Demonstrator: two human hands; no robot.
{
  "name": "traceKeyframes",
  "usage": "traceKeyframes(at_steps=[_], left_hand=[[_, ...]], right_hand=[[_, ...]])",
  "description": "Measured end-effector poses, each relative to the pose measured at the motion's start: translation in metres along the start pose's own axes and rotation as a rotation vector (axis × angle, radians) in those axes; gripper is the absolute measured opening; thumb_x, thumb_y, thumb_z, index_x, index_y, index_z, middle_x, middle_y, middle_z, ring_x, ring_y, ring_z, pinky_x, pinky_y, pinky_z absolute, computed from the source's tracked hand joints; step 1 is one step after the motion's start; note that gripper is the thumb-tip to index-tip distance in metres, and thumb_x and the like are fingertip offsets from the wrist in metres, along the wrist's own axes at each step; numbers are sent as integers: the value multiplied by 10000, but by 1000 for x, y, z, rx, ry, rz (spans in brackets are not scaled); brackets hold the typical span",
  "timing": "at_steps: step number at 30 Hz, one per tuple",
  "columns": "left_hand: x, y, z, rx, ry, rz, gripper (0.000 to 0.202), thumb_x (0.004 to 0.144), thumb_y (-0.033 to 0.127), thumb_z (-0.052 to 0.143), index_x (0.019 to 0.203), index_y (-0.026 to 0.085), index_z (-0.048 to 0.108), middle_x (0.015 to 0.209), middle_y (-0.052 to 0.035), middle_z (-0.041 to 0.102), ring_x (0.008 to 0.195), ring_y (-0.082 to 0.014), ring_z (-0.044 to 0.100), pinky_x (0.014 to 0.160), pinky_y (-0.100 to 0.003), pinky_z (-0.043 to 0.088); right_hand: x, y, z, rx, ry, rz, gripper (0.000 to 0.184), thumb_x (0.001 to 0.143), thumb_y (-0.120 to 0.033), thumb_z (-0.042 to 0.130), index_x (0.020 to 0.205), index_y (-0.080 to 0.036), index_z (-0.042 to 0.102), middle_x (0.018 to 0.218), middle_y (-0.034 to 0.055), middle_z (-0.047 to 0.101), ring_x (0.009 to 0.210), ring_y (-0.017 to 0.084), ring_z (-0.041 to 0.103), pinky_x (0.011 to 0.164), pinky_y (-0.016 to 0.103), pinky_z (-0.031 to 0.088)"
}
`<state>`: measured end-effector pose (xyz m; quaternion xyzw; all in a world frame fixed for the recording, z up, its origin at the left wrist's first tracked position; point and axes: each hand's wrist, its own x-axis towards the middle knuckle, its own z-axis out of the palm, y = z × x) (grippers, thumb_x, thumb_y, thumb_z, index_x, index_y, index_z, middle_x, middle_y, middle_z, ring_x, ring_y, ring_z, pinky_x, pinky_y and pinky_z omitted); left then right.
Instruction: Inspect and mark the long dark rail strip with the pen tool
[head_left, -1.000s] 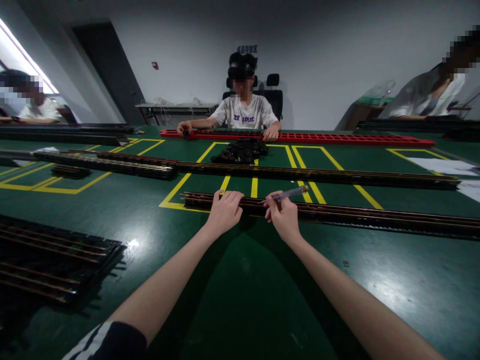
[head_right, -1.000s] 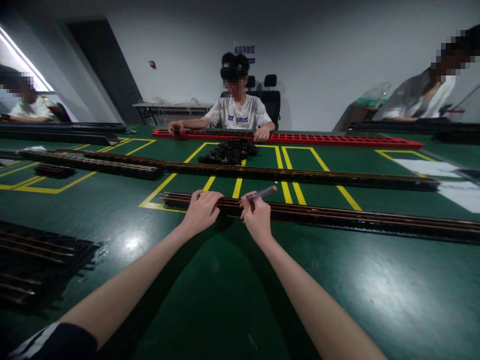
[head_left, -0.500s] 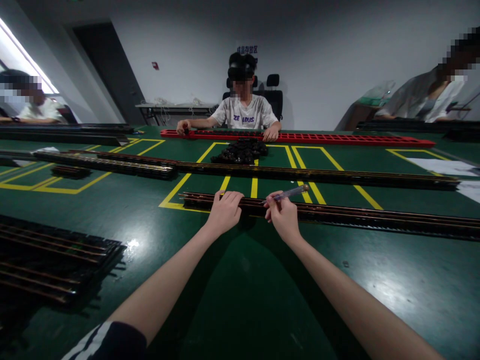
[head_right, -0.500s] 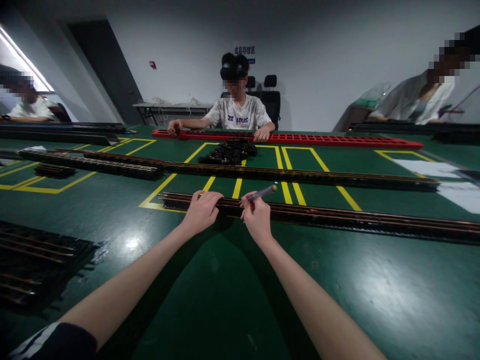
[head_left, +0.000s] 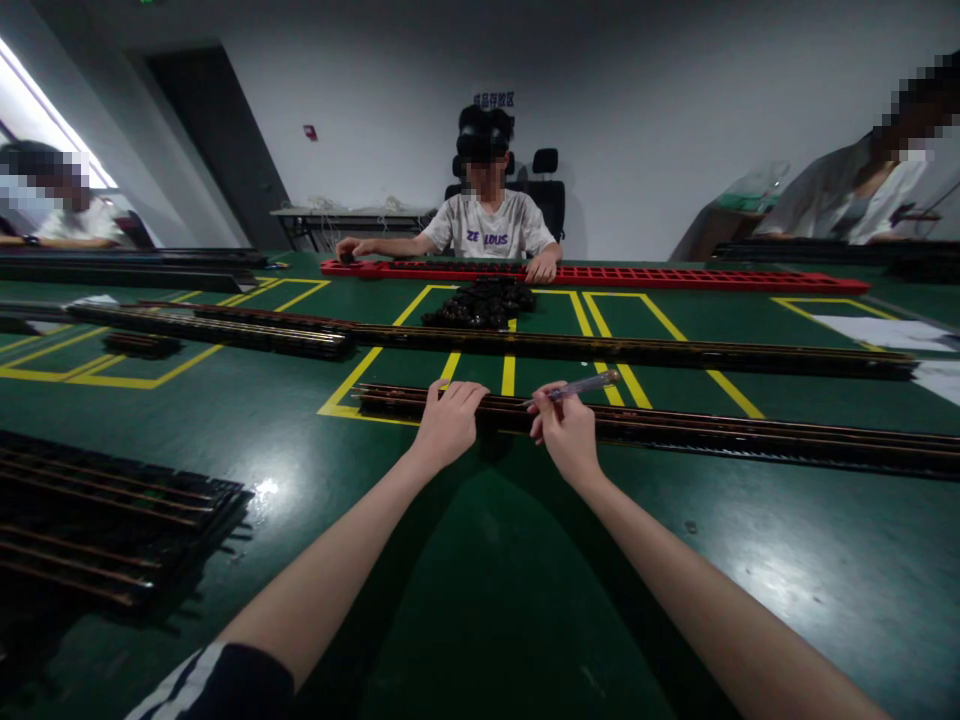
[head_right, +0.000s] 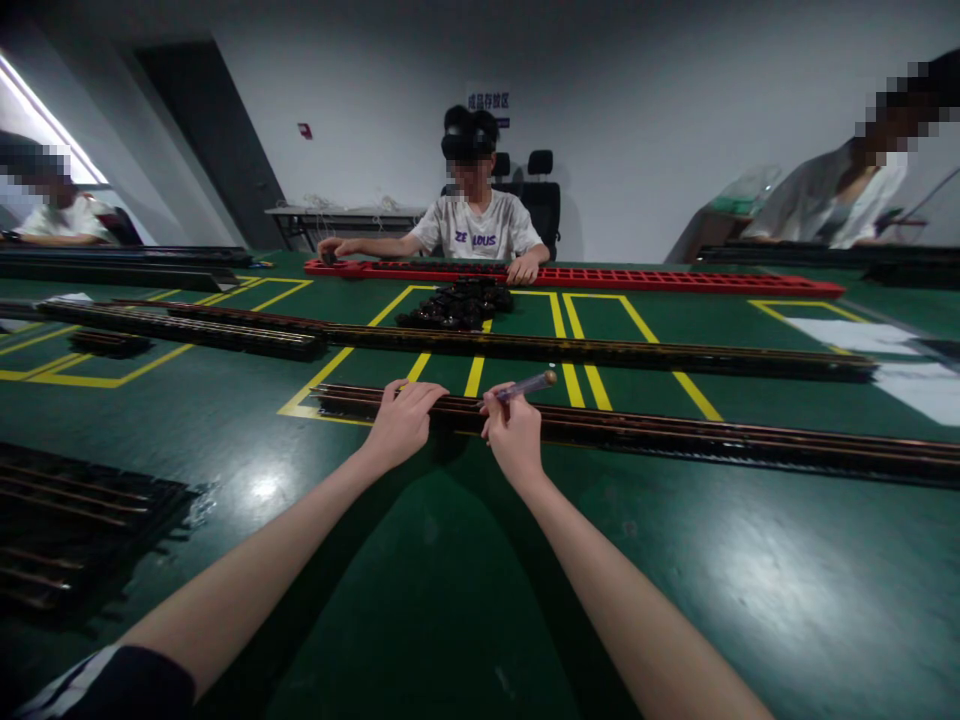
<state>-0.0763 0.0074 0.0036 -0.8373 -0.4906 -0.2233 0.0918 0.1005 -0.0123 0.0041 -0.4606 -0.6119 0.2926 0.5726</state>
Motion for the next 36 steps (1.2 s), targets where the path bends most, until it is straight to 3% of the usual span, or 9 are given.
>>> traceKeyframes(at_steps=[8, 14, 18, 36], left_hand=[[0, -3, -1, -66, -28, -16, 428, 810, 60, 346, 1158, 164, 571, 1209, -79, 630, 1136, -202, 549, 1004, -419, 340], [-1, -3, -4, -89, -35, 1, 357, 848, 234, 420, 1173, 167, 551, 1199, -88, 629, 1120, -225, 549, 985, -428, 342], [0, -2, -4, -76, -25, 9, 333, 859, 330, 454, 1133, 171, 559, 1161, -87, 641, 1097, -233, 556, 957, -424, 358], [1, 1, 0, 13, 2, 7, 276, 879, 296, 431, 1084, 172, 568, 1132, -94, 651, 1064, -241, 564, 943, -435, 350]], right_hand=[[0, -1, 0, 16, 14, 5, 322, 851, -494, 502, 793, -177, 499, 672, 11, 587, 423, 97, 542, 340, 204, 443], [-1, 0, 0, 35, 90, 19, 298, 856, -474, 498, 779, -187, 483, 641, -14, 551, 416, 94, 535, 338, 197, 434], [-1, 1, 0, 33, 74, 28, 313, 846, -492, 507, 777, -189, 483, 635, -15, 555, 408, 93, 531, 334, 197, 434], [-1, 0, -1, 4, 40, -1, 300, 859, -483, 497, 799, -189, 482, 651, -7, 566, 422, 96, 544, 342, 198, 444]])
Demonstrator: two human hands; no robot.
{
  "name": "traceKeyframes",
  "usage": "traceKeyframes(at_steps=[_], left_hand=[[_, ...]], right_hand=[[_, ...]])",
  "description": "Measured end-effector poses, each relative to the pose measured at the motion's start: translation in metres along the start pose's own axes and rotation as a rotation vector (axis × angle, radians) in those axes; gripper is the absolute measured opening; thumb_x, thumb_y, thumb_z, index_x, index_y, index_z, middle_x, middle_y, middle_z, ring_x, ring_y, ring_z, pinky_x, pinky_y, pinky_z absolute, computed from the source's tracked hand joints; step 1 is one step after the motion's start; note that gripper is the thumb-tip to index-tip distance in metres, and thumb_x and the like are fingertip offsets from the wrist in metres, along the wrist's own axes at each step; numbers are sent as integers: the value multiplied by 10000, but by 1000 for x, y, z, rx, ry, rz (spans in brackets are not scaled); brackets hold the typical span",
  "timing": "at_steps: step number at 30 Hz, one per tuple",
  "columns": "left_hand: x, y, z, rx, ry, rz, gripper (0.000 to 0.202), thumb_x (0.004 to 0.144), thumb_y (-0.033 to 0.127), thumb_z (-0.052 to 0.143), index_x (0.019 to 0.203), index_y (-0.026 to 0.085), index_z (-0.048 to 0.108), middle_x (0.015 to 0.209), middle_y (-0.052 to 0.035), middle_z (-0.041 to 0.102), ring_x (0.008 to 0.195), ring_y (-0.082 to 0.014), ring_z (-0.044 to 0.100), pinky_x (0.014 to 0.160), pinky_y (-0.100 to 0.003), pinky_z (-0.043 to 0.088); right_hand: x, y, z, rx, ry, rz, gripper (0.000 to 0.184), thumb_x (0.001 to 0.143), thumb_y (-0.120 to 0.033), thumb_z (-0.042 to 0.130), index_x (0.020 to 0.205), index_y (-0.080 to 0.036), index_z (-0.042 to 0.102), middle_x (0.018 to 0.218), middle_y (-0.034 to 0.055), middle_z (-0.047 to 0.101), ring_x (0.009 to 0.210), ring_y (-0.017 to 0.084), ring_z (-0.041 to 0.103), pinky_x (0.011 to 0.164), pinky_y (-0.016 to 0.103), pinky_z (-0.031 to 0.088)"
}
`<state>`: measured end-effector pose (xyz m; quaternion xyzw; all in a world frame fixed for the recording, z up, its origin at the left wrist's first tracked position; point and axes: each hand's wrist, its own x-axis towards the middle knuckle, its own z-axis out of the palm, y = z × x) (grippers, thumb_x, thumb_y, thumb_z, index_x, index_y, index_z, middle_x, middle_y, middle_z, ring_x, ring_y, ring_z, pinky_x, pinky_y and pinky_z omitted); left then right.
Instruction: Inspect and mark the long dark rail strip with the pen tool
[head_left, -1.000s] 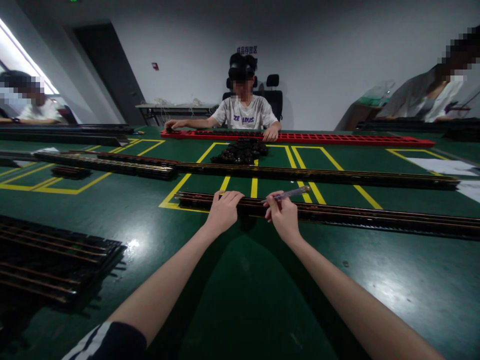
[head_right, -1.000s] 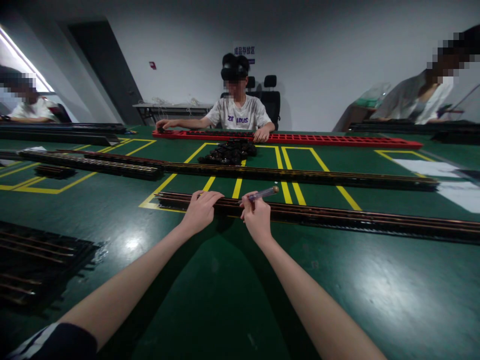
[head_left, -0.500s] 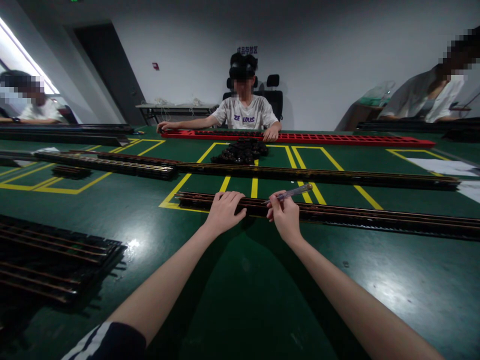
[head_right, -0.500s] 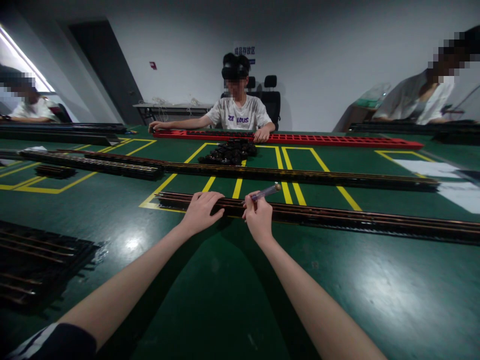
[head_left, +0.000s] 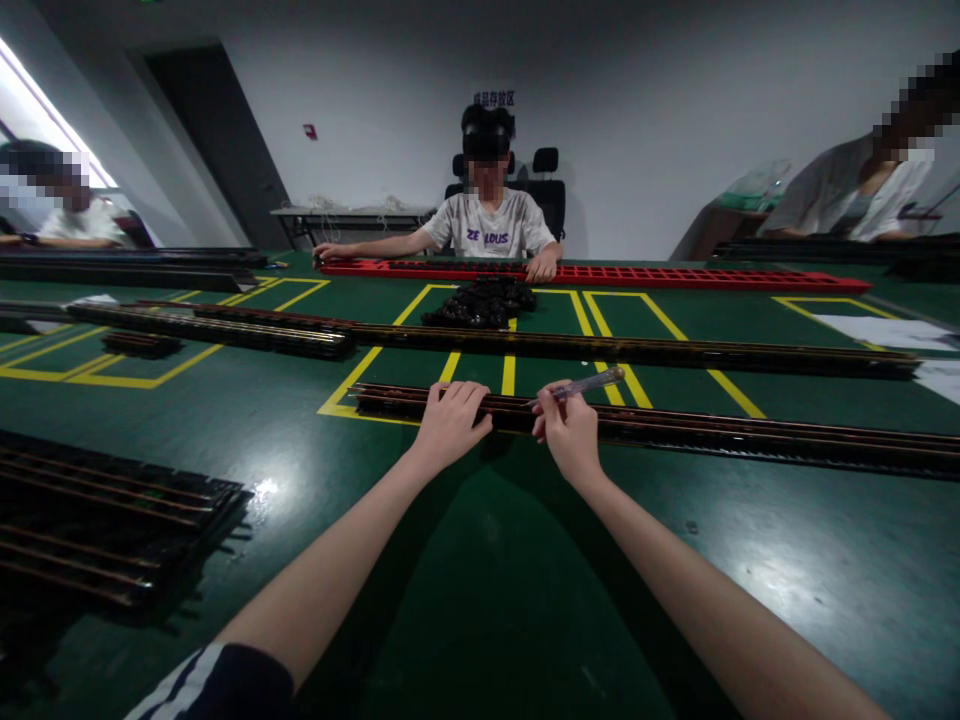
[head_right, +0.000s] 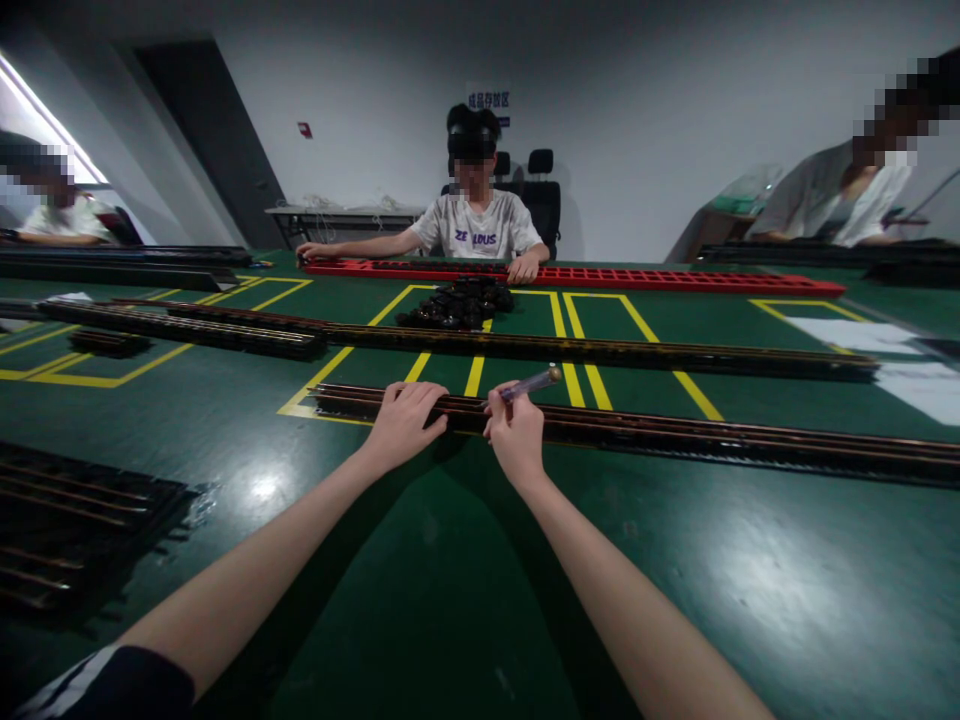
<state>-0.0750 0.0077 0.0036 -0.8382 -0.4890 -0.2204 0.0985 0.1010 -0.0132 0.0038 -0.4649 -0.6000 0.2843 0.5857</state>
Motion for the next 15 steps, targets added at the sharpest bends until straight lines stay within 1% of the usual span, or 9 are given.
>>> traceKeyframes(at_steps=[4, 9, 15], left_hand=[[0, 0, -1, 6, 18, -16, 260, 866, 244, 419, 1059, 175, 578, 1112, -88, 657, 1047, -234, 572, 950, -433, 348], [-1, 0, 1, -2, 17, -5, 289, 864, 190, 393, 1089, 176, 574, 1136, -86, 652, 1071, -233, 564, 957, -436, 343], [-2, -2, 2, -21, 11, -10, 304, 865, 163, 380, 1101, 153, 571, 1139, -85, 650, 1072, -222, 566, 964, -425, 344]], right_hand=[[0, 0, 0, 0, -15, -11, 309, 857, -492, 499, 794, -190, 484, 658, 1, 579, 415, 96, 540, 336, 200, 439], [0, -1, 0, -29, -14, -16, 319, 858, -502, 492, 787, -191, 483, 653, 4, 579, 420, 106, 547, 352, 216, 454], [-1, -1, 0, -29, 26, -16, 309, 868, -492, 477, 790, -194, 478, 651, 1, 567, 422, 112, 545, 361, 230, 453]])
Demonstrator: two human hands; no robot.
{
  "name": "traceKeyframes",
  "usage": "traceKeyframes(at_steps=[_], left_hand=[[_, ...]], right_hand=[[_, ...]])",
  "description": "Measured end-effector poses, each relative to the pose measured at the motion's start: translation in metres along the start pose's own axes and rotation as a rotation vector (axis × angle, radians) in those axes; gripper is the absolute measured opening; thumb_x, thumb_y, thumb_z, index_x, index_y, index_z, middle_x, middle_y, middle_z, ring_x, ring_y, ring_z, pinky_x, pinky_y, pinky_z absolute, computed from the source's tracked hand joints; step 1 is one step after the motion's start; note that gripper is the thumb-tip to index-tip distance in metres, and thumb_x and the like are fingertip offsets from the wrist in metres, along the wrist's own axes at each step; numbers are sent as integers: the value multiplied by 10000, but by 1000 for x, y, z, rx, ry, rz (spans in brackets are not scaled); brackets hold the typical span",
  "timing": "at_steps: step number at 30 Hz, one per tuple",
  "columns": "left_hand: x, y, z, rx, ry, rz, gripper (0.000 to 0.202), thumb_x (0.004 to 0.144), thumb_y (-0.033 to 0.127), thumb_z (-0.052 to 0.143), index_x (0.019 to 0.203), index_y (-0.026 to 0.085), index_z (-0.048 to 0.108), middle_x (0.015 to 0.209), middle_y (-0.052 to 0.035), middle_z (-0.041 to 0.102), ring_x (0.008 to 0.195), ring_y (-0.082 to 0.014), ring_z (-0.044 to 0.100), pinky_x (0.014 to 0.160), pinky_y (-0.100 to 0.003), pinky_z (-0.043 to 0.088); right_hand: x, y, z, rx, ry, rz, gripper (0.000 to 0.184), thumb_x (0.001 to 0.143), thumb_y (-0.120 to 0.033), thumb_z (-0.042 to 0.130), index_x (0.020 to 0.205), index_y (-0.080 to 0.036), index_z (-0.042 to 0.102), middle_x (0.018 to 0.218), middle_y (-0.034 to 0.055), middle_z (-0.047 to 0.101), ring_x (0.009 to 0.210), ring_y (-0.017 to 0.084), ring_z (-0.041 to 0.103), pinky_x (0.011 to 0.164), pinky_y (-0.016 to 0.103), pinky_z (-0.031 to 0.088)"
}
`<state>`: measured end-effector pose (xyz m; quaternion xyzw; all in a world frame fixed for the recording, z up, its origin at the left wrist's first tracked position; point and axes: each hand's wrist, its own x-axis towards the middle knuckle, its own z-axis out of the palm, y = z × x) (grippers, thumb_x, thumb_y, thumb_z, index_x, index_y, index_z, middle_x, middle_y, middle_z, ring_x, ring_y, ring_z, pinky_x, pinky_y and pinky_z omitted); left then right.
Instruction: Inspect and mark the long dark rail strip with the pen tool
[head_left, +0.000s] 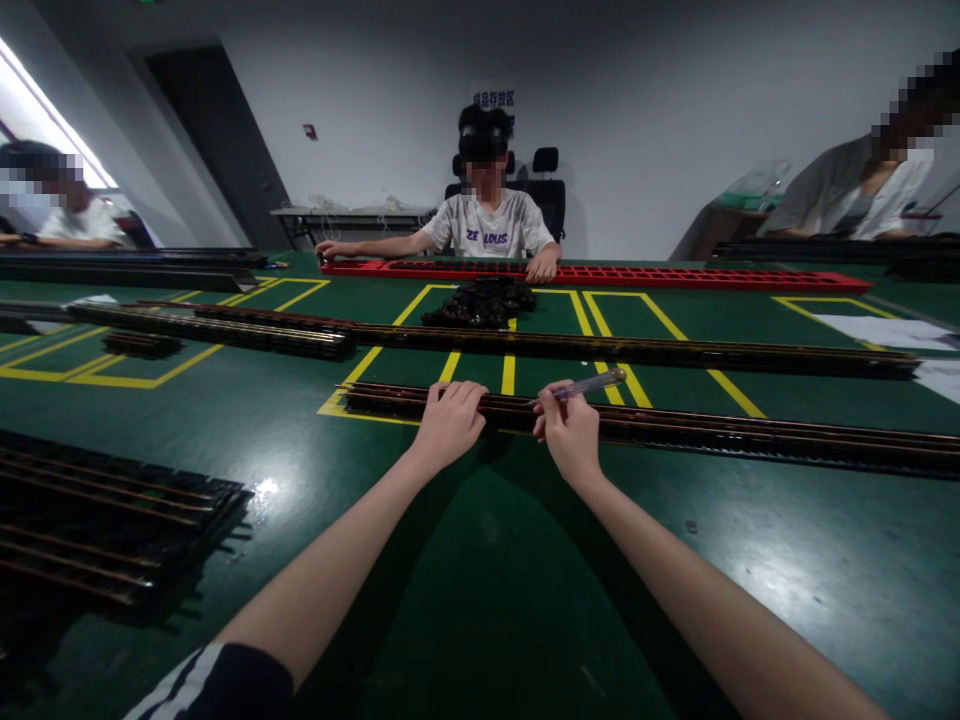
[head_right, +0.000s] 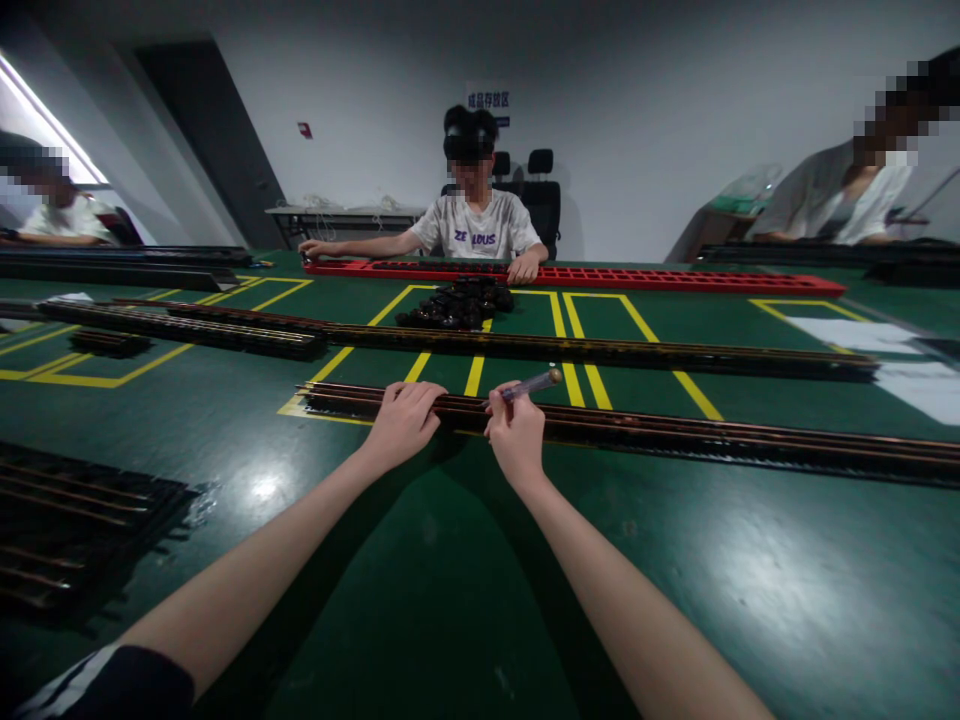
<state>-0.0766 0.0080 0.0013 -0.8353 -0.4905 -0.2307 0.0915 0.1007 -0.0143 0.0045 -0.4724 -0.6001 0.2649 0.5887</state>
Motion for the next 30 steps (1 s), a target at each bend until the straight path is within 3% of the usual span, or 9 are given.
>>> traceKeyframes(at_steps=[30], left_hand=[[1, 0, -2, -19, -12, 0, 309, 856, 161, 380, 1097, 142, 573, 1140, -96, 647, 1078, -225, 562, 966, -423, 350]], right_hand=[[1, 3, 2, -6, -71, -56, 227, 878, -409, 479, 810, -194, 457, 647, -23, 514, 423, 104, 532, 359, 220, 429]])
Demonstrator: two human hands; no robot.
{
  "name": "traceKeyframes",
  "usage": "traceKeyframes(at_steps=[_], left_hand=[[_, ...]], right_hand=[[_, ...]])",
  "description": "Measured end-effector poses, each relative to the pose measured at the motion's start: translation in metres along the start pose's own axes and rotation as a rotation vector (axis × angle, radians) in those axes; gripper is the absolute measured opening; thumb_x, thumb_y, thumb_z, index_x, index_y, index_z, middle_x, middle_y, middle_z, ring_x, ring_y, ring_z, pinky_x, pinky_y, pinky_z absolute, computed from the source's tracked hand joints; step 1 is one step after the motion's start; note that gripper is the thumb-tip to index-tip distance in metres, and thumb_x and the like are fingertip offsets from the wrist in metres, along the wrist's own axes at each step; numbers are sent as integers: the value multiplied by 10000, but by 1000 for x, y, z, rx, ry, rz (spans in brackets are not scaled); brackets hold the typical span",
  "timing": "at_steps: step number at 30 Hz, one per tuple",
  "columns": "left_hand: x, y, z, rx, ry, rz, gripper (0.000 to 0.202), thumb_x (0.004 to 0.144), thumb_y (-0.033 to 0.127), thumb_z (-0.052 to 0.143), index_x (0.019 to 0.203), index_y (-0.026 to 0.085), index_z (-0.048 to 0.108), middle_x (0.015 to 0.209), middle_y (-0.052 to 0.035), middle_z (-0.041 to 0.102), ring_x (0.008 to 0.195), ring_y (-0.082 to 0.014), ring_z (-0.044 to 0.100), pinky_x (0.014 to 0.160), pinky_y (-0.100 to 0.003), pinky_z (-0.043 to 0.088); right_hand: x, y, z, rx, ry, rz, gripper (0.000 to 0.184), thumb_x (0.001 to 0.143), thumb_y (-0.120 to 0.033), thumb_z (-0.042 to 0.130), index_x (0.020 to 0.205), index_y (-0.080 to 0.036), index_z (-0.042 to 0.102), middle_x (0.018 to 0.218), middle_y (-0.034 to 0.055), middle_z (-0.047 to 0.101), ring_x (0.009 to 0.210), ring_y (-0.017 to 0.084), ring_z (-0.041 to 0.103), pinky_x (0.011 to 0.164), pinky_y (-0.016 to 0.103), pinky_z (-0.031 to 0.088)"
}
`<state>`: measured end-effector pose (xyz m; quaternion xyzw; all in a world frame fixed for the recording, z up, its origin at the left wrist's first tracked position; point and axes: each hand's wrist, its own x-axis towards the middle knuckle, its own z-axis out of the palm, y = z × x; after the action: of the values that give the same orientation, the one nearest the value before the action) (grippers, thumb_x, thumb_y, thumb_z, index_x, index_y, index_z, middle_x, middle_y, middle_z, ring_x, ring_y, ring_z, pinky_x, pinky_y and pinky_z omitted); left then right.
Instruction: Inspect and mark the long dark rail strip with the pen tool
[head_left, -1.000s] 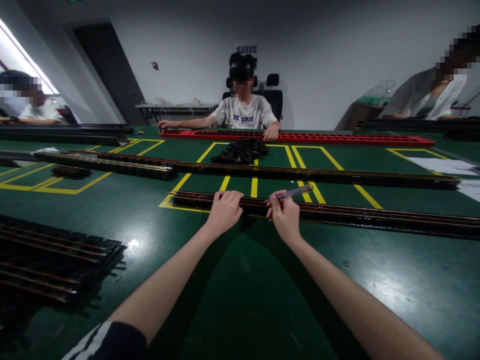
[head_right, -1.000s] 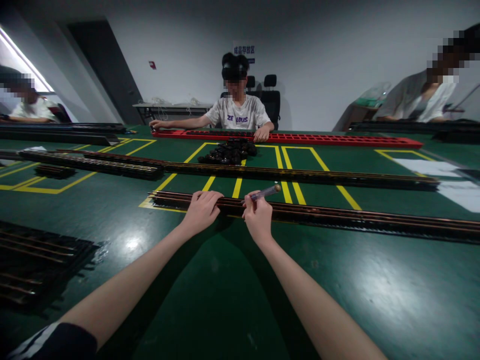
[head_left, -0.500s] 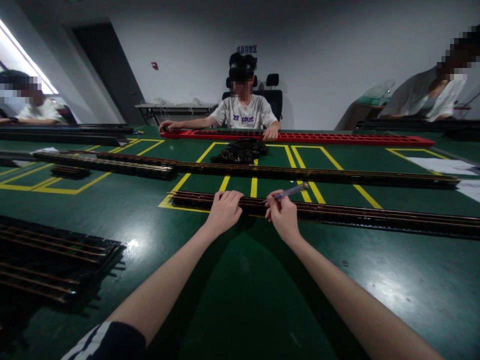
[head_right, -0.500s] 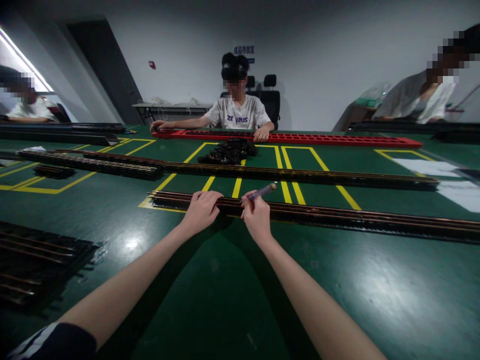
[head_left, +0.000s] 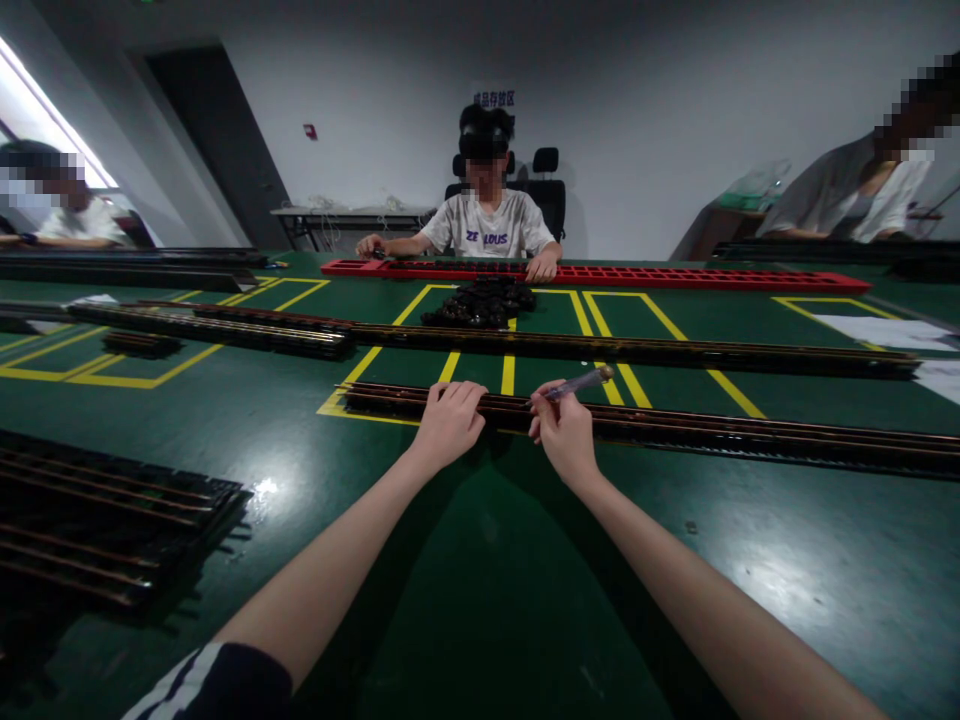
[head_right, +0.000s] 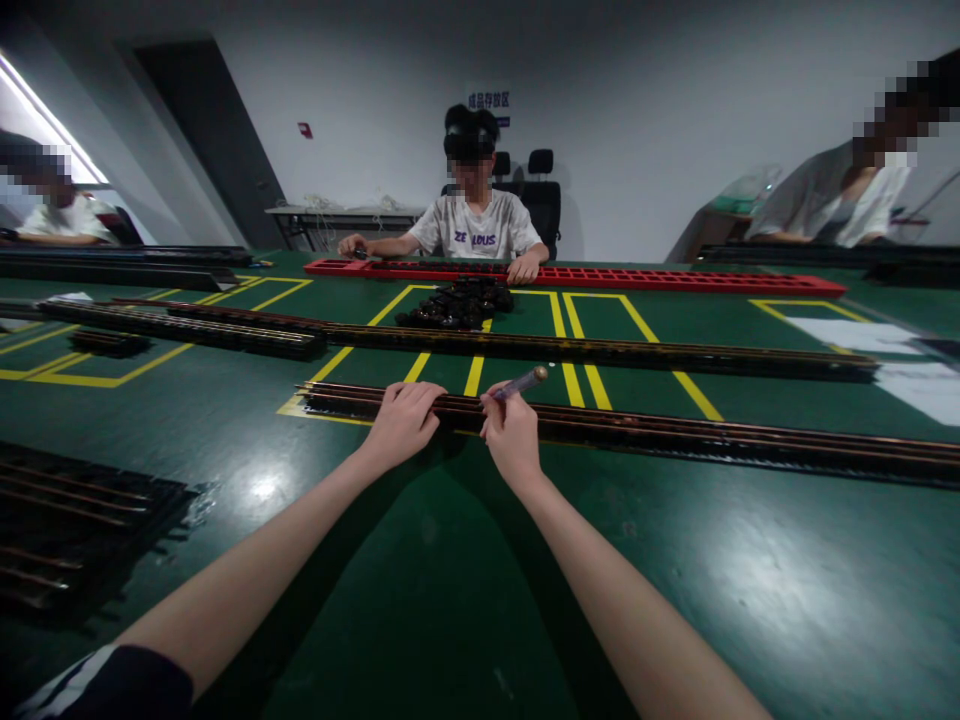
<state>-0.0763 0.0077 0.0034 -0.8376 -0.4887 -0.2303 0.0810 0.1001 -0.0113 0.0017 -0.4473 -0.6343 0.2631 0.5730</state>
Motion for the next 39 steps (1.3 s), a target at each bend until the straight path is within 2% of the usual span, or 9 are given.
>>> traceKeyframes(at_steps=[10, 15, 19, 27, 39], left_hand=[[-1, 0, 0, 2, 27, 28, 370, 818, 86, 374, 1119, 159, 577, 1157, -76, 652, 1088, -214, 567, 989, -425, 320], [-1, -2, -1, -40, 23, 8, 406, 797, 50, 352, 1113, 145, 588, 1145, -74, 657, 1084, -206, 568, 994, -419, 321], [-2, -4, -3, -82, 18, 12, 373, 813, 98, 370, 1115, 144, 584, 1139, -78, 656, 1082, -205, 564, 986, -408, 331], [-2, -4, -1, -42, 8, 30, 331, 846, 323, 482, 1127, 163, 557, 1147, -82, 646, 1087, -236, 556, 949, -421, 346], [0, 1, 1, 12, 17, -3, 270, 835, 294, 484, 1058, 163, 562, 1117, -95, 655, 1060, -249, 567, 942, -438, 343]], right_hand=[[0, 1, 0, 25, 62, 35, 220, 884, -398, 462, 807, -193, 446, 641, -25, 504, 411, 104, 535, 342, 216, 433], [0, 0, -1, 25, 4, 37, 231, 872, -409, 476, 816, -185, 467, 670, -5, 540, 422, 104, 539, 344, 217, 447], [0, 0, -1, 20, -23, 40, 247, 865, -425, 481, 823, -182, 480, 673, 0, 555, 431, 105, 548, 348, 215, 459], [0, 0, -1, 21, -8, 53, 253, 860, -432, 487, 831, -181, 473, 668, -2, 560, 420, 102, 550, 344, 208, 455], [1, 0, 0, 44, 10, 60, 270, 853, -453, 496, 821, -186, 474, 662, -3, 567, 406, 96, 541, 334, 198, 442]])
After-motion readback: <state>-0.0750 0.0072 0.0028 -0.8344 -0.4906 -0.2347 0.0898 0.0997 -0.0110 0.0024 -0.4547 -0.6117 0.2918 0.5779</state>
